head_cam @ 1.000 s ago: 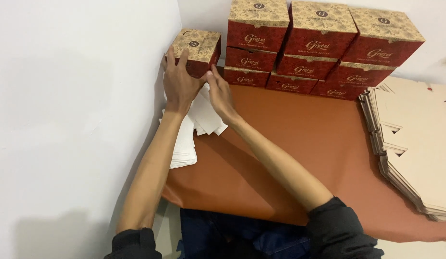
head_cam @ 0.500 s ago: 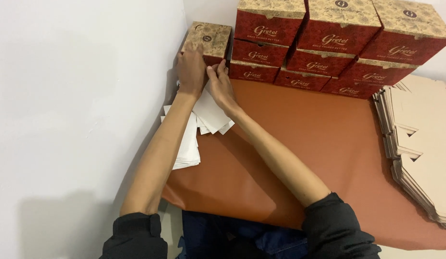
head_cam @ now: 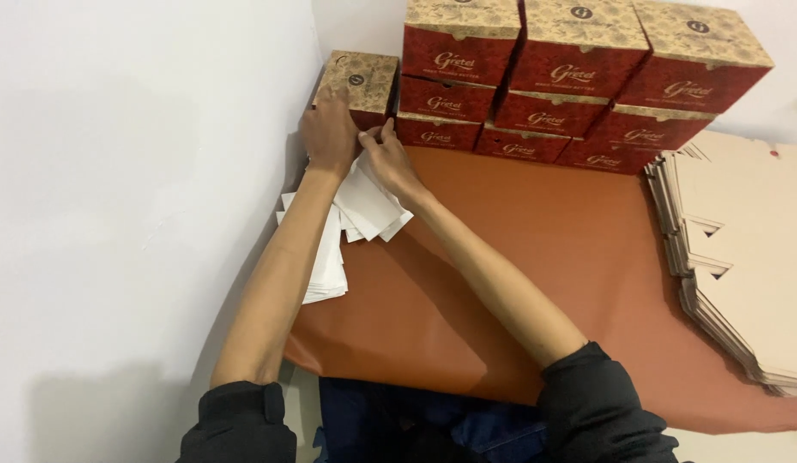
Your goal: A person is shown folding a complex cardboard template into an outer box and then inserting a smaller pre-made box into it to complete the packaging.
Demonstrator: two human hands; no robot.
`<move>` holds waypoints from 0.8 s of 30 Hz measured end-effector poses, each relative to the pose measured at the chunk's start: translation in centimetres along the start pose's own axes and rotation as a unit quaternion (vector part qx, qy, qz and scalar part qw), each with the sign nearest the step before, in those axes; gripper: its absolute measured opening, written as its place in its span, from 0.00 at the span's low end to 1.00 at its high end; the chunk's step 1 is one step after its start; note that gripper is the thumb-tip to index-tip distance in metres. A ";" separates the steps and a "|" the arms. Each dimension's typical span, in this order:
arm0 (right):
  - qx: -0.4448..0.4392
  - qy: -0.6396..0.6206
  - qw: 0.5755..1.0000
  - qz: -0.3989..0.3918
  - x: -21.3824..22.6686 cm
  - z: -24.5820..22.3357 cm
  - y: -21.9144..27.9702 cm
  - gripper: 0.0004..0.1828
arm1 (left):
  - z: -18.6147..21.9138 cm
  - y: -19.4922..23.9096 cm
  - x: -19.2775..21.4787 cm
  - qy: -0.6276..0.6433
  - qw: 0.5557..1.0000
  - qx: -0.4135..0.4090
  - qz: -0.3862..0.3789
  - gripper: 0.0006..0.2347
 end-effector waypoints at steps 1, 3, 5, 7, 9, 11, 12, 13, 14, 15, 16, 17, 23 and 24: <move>0.000 0.000 1.000 0.003 0.3 -0.7 1.0 0.53 | 1.3 0.4 1.9 0.001 1.000 -0.002 0.000 0.14; 0.002 0.008 1.000 -0.005 0.7 -2.1 3.0 0.51 | 3.7 1.5 5.7 -0.052 0.998 0.013 0.022 0.09; 0.017 0.031 0.999 -0.020 1.5 -1.7 4.8 0.48 | 2.2 0.3 3.9 -0.035 0.998 0.033 -0.046 0.23; 0.034 0.056 0.997 -0.038 2.8 -1.3 6.7 0.46 | 2.1 0.4 4.1 -0.017 0.992 0.054 -0.111 0.38; 0.086 0.097 0.991 -0.036 4.7 -0.8 8.7 0.38 | 3.8 1.4 6.5 -0.051 0.983 0.061 -0.165 0.24; 0.092 0.125 0.988 -0.015 7.0 -0.5 11.3 0.28 | 5.1 2.0 6.0 -0.050 0.978 0.055 -0.198 0.20; 0.102 0.155 0.983 0.003 8.2 -0.4 12.5 0.21 | 5.8 2.1 5.8 -0.049 0.971 0.051 -0.227 0.16; 0.100 0.155 0.983 0.008 9.7 0.4 13.5 0.21 | 7.5 2.9 6.0 -0.047 0.972 0.046 -0.227 0.16; 0.082 0.172 0.982 0.008 11.3 1.3 14.7 0.19 | 9.3 3.7 6.1 -0.020 0.971 0.018 -0.236 0.17; 0.065 0.189 0.980 0.008 12.9 2.2 15.8 0.17 | 11.2 4.5 6.3 0.007 0.970 -0.010 -0.244 0.17; 0.061 0.187 0.980 0.016 14.5 2.3 17.3 0.17 | 12.8 5.0 5.8 0.008 0.969 -0.018 -0.247 0.17; 0.047 0.197 0.979 0.041 16.3 2.5 18.8 0.14 | 14.6 5.6 5.4 0.071 0.962 -0.059 -0.257 0.15; -0.015 0.190 0.967 0.172 29.6 6.6 27.9 0.16 | 25.7 8.5 -0.2 0.250 0.895 -0.203 -0.309 0.12; -0.027 0.239 0.946 0.218 32.0 7.1 29.7 0.18 | 27.6 8.9 -1.6 0.283 0.875 -0.221 -0.325 0.11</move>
Point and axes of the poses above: each hand's wrist, its own y-axis away from the middle knuckle, its own x-axis out of the back of the hand, z = x × y, the point moved 1 cm from there along -y, towards the middle knuckle, and after that the axes turned 10 degrees about -z, right-handed, at the moved point
